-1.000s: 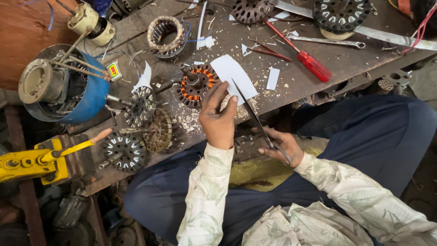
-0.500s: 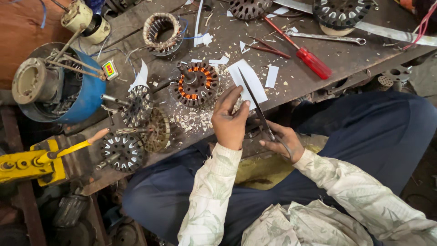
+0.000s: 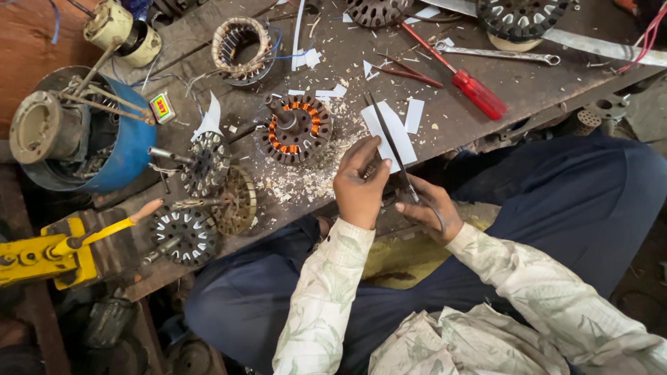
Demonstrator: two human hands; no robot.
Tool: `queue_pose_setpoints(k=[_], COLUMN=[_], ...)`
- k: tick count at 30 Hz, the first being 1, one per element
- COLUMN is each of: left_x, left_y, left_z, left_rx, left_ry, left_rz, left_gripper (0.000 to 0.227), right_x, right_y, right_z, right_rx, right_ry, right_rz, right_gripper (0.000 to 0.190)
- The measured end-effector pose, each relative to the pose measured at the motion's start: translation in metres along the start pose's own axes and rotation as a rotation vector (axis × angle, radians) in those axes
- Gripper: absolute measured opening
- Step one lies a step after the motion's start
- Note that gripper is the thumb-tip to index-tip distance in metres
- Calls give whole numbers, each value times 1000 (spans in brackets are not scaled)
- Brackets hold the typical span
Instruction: The person inserts small white insulating paper pieces into the slots of a motor rotor using their fingers. They use scissors to trim the paper to fit the slots and a screwdriver to push the pieces into place. The person handles the rotor and paper pieces repeatedly to complete the assembly.
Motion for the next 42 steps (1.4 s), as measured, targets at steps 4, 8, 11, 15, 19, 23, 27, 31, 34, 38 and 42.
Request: queue_pose_setpoints(k=[4, 8, 11, 15, 19, 23, 27, 31, 34, 38, 42], left_x=[-1, 0, 1, 5, 10, 5, -7, -19, -19, -19, -22], left_y=[-2, -4, -9, -9, -11, -8, -4, -7, -7, -9, -8], left_z=[1, 1, 3, 2, 6, 18, 32, 52, 56, 53, 49], left_rx=[-4, -5, -5, 3, -47, -123, -215, -334, -387, -330, -255], left_ry=[29, 45, 35, 131, 380, 404, 592, 475, 461, 607, 467], left_rz=[-21, 6, -7, -7, 14, -24, -3, -112, -138, -124, -70], left_gripper=[41, 40, 39, 40, 46, 31, 21, 23, 21, 30, 33], right_x=[1, 9, 13, 9, 10, 26, 36, 26, 10, 0, -6], right_y=[-3, -4, -6, -8, -7, 2, 8, 14, 17, 17, 14], right_z=[-1, -5, -5, -1, -4, -13, -26, -35, -39, -37, -33], right_rx=[0, -18, -24, -44, -57, 16, 99, 172, 191, 226, 191], right_ry=[-45, -79, -49, -76, -106, 11, 90, 51, -13, 80, 70], right_rz=[-26, -53, -80, -85, -41, -3, 57, 83, 61, 88, 21], right_gripper=[67, 63, 62, 61, 62, 69, 75, 76, 78, 79, 80])
Point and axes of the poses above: each hand's wrist, its own y-axis away from the middle knuckle, its own z-axis out of the back of the hand, x = y × z, the point moved 5 cm from there along -y, towards the middle knuckle, and after that the axes turned 15 degrees about x, right-handed, at the moved point
